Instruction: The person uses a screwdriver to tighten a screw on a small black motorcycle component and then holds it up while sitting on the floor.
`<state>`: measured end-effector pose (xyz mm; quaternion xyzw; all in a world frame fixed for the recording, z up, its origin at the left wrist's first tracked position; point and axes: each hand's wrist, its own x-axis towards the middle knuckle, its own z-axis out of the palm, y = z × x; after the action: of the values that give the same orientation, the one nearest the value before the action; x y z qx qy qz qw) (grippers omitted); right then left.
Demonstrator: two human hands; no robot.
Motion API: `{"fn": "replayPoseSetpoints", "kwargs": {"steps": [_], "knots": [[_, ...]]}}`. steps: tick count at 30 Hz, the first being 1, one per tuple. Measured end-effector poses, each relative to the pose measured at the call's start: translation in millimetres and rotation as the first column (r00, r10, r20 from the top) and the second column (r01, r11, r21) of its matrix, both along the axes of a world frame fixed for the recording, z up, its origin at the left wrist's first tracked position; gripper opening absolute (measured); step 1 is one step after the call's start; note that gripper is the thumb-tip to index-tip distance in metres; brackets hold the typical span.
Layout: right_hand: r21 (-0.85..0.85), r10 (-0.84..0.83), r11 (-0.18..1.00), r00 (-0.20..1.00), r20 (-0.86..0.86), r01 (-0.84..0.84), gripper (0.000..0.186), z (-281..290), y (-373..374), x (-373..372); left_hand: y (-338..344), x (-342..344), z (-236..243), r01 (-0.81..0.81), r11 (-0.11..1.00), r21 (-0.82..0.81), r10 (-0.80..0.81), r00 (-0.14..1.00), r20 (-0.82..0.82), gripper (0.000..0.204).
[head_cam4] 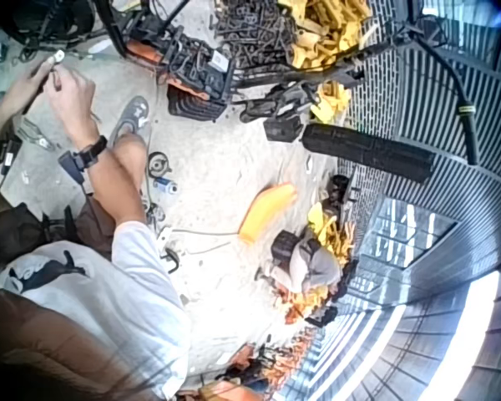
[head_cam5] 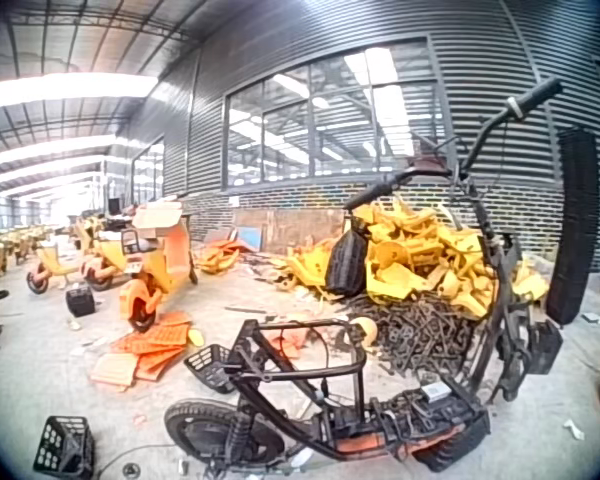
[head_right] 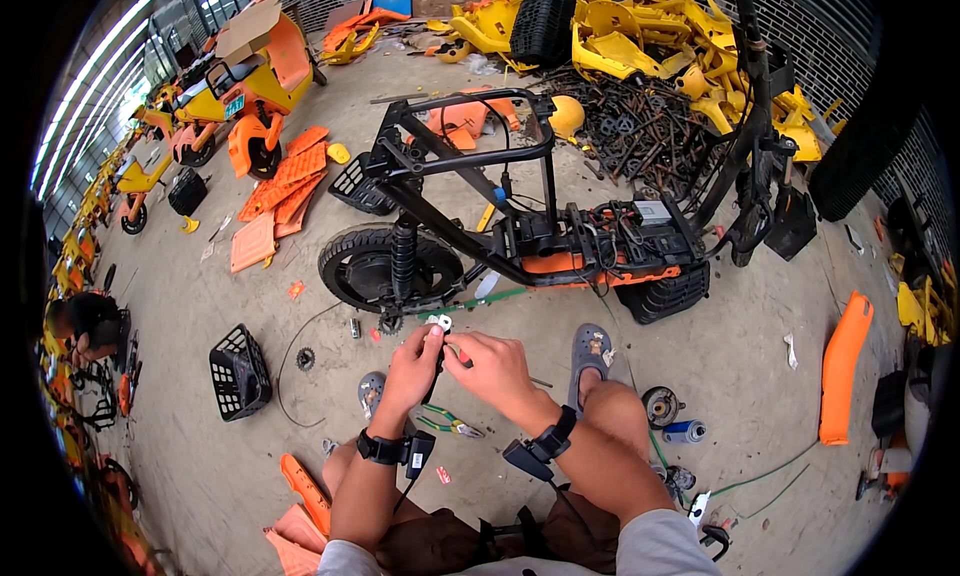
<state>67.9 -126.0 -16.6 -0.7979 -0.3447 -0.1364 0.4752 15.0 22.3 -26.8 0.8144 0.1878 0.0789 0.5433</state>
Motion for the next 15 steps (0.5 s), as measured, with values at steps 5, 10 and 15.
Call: {"fn": "replayPoseSetpoints", "kwargs": {"steps": [5,10,15], "knots": [[-0.006,-0.019,1.000,1.000,0.025,0.019,0.010,-4.7,4.0,-0.1,-1.0,-1.2,5.9,0.006,0.999,0.045,-0.005,1.000,-0.019,0.044],[-0.010,-0.032,0.999,0.995,-0.095,0.031,0.013,-0.6,4.1,-1.7,-2.8,-2.3,9.6,-0.003,0.997,0.083,0.004,1.000,-0.011,0.043],[-0.013,-0.049,0.999,0.991,-0.124,0.048,0.014,3.7,3.8,-3.1,-2.8,-1.7,11.9,-0.005,0.996,0.094,0.005,1.000,-0.002,0.042]]}}
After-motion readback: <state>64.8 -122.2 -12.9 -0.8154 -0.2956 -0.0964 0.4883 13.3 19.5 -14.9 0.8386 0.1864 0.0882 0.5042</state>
